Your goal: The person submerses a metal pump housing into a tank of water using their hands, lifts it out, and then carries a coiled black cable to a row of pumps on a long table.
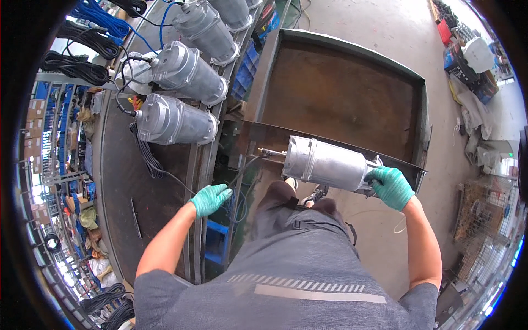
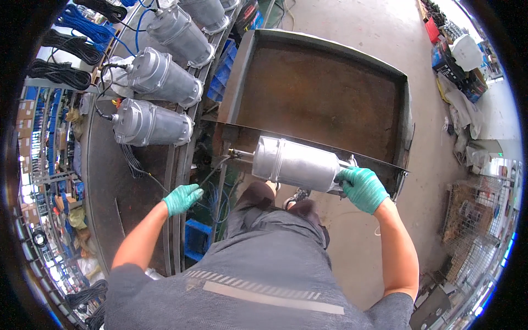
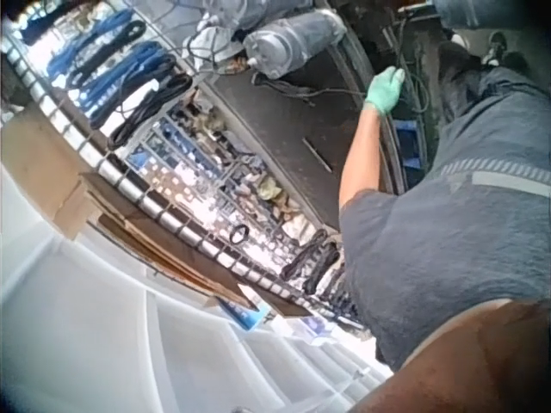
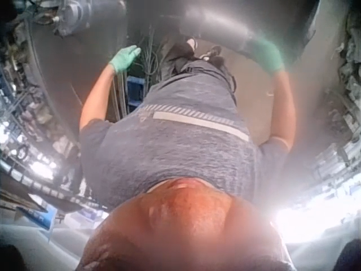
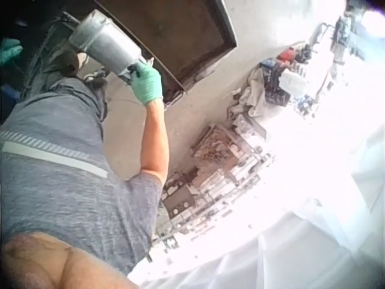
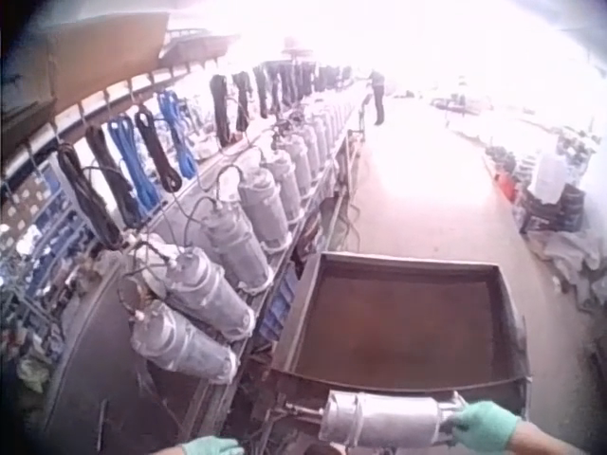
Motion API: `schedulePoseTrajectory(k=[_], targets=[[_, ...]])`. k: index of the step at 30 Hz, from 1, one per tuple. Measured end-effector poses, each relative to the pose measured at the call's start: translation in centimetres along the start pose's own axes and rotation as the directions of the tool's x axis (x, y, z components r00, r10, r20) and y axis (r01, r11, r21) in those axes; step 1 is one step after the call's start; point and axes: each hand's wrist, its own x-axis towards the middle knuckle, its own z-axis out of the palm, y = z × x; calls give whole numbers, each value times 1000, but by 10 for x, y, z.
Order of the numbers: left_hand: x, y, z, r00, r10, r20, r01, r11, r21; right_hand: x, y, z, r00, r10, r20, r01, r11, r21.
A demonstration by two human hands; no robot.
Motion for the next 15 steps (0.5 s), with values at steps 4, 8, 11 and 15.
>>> schedulePoseTrajectory(k=[4,8,11,15], targets=[[7,53,-36,991,-11,-133,-42,921,-388,0,1,-6,1000,-24,-14,26,987,157],[24,103,-51,994,45,-103,-108,641,-760,7,-5,-38,994,-86,-74,92,992,86],[38,131,-68,997,28,-76,-80,210,-974,-9,-16,-82,987,157,-40,-147,972,181],[72,157,-88,994,38,-100,-103,97,-990,-26,-19,-126,948,280,-154,-207,905,372]])
